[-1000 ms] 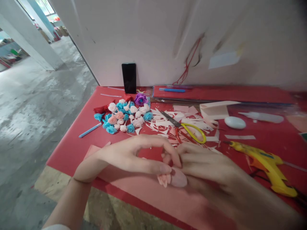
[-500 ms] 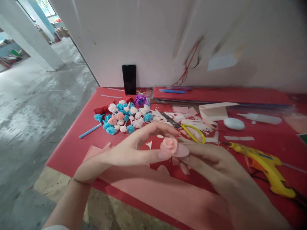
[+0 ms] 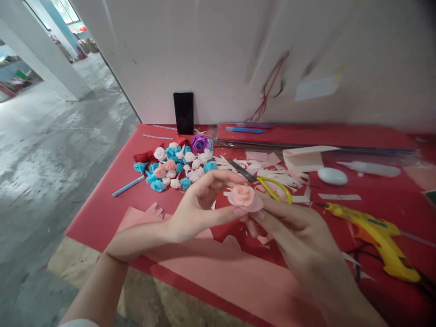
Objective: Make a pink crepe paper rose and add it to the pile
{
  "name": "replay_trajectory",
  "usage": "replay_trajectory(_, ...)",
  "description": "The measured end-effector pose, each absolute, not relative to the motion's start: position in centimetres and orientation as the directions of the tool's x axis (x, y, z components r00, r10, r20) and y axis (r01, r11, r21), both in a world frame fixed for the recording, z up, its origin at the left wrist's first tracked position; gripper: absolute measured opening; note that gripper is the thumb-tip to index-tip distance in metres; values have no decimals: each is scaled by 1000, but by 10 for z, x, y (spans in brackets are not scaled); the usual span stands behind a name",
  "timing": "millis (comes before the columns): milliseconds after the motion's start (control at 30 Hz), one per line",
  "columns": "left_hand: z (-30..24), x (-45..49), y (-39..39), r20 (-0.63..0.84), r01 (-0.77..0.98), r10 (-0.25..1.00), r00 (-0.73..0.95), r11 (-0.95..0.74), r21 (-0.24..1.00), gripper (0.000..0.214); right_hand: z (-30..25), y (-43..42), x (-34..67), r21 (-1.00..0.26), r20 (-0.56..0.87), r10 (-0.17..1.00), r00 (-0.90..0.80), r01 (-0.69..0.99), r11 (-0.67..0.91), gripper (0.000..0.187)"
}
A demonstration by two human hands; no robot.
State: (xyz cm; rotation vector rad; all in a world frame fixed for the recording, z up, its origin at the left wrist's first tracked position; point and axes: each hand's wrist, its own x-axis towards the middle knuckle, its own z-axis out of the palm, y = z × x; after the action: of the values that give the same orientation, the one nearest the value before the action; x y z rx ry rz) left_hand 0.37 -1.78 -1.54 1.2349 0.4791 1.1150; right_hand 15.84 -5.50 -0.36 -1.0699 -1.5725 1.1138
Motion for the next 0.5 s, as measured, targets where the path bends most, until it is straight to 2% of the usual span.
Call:
replay_trajectory(133, -22, 10, -20, 203, -514, 909, 364, 15, 857, 25, -4, -53, 158, -961, 197, 961, -194, 154, 228, 41)
replay_trajectory(333, -24, 10, -19, 175, -554, 912, 372, 67, 830, 23, -6, -52, 161, -972, 185, 940, -286, 88, 218, 38)
replay_trajectory(400, -24, 10, -19, 193, -568, 910, 368, 56, 821, 22, -4, -52, 159, -953, 245, 930, -274, 109, 283, 37)
replay_trajectory(500, -26, 11, -19, 235, -588, 916, 326, 2, 809, 22, -2, -55, 155, -860, 418, 885, -203, 224, 458, 33)
